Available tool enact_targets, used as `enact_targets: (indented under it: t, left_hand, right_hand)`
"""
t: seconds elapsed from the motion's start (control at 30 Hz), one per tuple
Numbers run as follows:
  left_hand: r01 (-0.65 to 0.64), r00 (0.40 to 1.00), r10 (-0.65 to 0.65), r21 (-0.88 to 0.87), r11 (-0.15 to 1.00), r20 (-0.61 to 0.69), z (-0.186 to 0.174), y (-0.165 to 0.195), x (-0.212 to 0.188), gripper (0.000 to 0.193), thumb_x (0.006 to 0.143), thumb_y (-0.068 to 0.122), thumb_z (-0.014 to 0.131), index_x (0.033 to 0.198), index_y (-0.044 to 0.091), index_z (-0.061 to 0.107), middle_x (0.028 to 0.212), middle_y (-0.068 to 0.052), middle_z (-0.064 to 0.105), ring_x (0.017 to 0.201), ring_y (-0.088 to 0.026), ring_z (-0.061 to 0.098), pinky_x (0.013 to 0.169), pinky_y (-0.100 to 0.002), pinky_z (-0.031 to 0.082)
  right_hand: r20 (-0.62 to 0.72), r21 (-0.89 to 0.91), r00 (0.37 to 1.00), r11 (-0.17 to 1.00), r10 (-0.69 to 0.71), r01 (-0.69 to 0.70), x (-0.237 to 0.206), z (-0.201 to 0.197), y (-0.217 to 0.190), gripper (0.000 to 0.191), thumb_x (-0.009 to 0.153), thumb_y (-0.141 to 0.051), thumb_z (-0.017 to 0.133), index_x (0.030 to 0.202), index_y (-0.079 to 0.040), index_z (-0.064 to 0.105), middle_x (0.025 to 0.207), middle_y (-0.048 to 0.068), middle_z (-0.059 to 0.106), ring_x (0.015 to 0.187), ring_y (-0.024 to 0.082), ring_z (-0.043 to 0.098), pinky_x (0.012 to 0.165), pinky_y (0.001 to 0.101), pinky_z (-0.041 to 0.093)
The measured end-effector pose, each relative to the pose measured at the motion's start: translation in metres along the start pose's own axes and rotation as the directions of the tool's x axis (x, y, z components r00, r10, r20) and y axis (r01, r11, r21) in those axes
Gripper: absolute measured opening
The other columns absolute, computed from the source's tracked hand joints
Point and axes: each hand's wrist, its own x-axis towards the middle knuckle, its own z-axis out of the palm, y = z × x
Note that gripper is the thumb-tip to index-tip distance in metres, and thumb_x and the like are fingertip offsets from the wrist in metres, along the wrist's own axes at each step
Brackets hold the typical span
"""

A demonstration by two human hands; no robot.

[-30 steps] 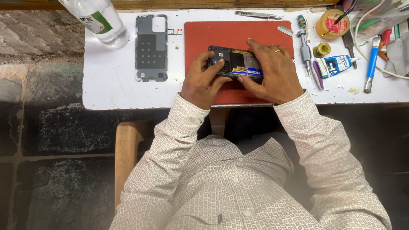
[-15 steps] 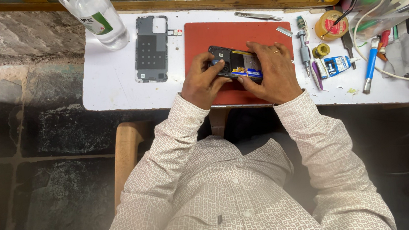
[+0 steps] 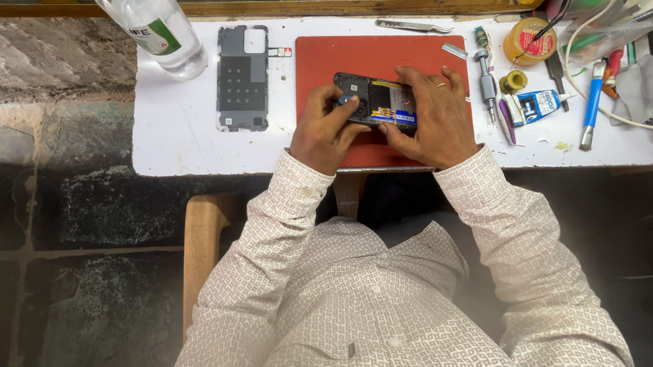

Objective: The person uses a heat gun to warm the back of a smartphone, then peels off the back cover to expose the internal components. They place the cover aside and use a screwdriver to remove screws from the internal frame.

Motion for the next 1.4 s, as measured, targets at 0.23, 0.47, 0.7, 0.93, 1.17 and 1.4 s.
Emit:
enact_targets:
  t: [0.23, 0.47, 0.7, 0.93, 1.17, 1.4]
  left_hand:
    - [-0.079, 0.996, 0.079, -0.008, 0.997, -0.041, -0.008, 0.014, 0.029, 0.046, 0.080, 0.018, 0.092, 0.116, 0.001, 0.070, 0.118, -0.014, 0.057, 0.105, -0.031, 0.064, 0.088, -0.040, 0.056]
    - [-0.334, 0.941, 0.325, 0.119, 0.935, 0.093, -0.013, 0.037, 0.120, 0.056, 0.075, 0.022, 0.093, 0.121, 0.010, 0.064, 0.118, -0.010, 0.058, 0.109, -0.032, 0.062, 0.092, -0.043, 0.053]
    - [-0.240, 0.967, 0.241, 0.019, 0.970, -0.080, 0.004, 0.029, 0.110, 0.073, 0.096, 0.020, 0.090, 0.152, 0.016, 0.043, 0.142, -0.011, 0.052, 0.127, -0.029, 0.059, 0.110, -0.036, 0.051]
    - [0.160, 0.958, -0.069, -0.317, 0.935, 0.280, 0.033, 0.011, 0.049, 0.126, 0.064, 0.030, 0.100, 0.158, 0.011, 0.018, 0.152, -0.020, 0.041, 0.120, -0.031, 0.058, 0.101, -0.038, 0.055]
    - [0.022, 0.993, 0.002, -0.196, 0.980, 0.118, 0.045, 0.012, 0.036, 0.127, 0.066, 0.025, 0.102, 0.163, 0.015, 0.020, 0.151, -0.016, 0.043, 0.122, -0.028, 0.057, 0.105, -0.037, 0.052]
    - [0.207, 0.968, -0.148, -0.303, 0.930, 0.205, 0.043, 0.013, 0.034, 0.122, 0.068, 0.024, 0.100, 0.162, 0.015, 0.024, 0.134, -0.007, 0.049, 0.093, -0.013, 0.051, 0.090, -0.027, 0.058]
  right_hand:
    - [0.260, 0.375, 0.958, 0.902, 0.118, -0.213, 0.016, -0.016, 0.029, 0.072, 0.090, -0.041, 0.072, 0.146, -0.002, 0.049, 0.130, 0.019, 0.063, 0.123, 0.029, 0.061, 0.108, 0.0421, 0.047]
    - [0.340, 0.937, 0.940, 0.096, -0.018, -0.337, 0.028, -0.007, 0.062, 0.068, 0.103, -0.043, 0.062, 0.154, 0.000, 0.049, 0.141, 0.016, 0.061, 0.130, 0.027, 0.059, 0.118, 0.0405, 0.045]
    - [0.248, 0.908, 0.957, -0.379, 0.151, -0.176, 0.015, 0.026, 0.044, 0.067, 0.101, -0.047, 0.055, 0.150, -0.002, 0.049, 0.135, 0.021, 0.064, 0.118, 0.039, 0.066, 0.107, 0.0547, 0.055]
    - [0.273, 0.833, 0.954, -0.527, 0.127, -0.168, 0.018, 0.032, 0.048, 0.073, 0.103, -0.050, 0.048, 0.154, 0.003, 0.049, 0.142, 0.026, 0.061, 0.124, 0.039, 0.065, 0.109, 0.0535, 0.055]
    - [0.241, 0.832, 0.962, -0.538, 0.128, -0.137, 0.014, 0.035, 0.049, 0.072, 0.103, -0.049, 0.047, 0.156, 0.000, 0.046, 0.140, 0.025, 0.061, 0.117, 0.038, 0.066, 0.103, 0.0501, 0.055]
    - [0.260, 0.824, 0.964, -0.535, 0.061, -0.188, 0.015, 0.033, 0.048, 0.076, 0.104, -0.052, 0.047, 0.156, 0.003, 0.045, 0.134, 0.029, 0.062, 0.110, 0.040, 0.067, 0.102, 0.0504, 0.056]
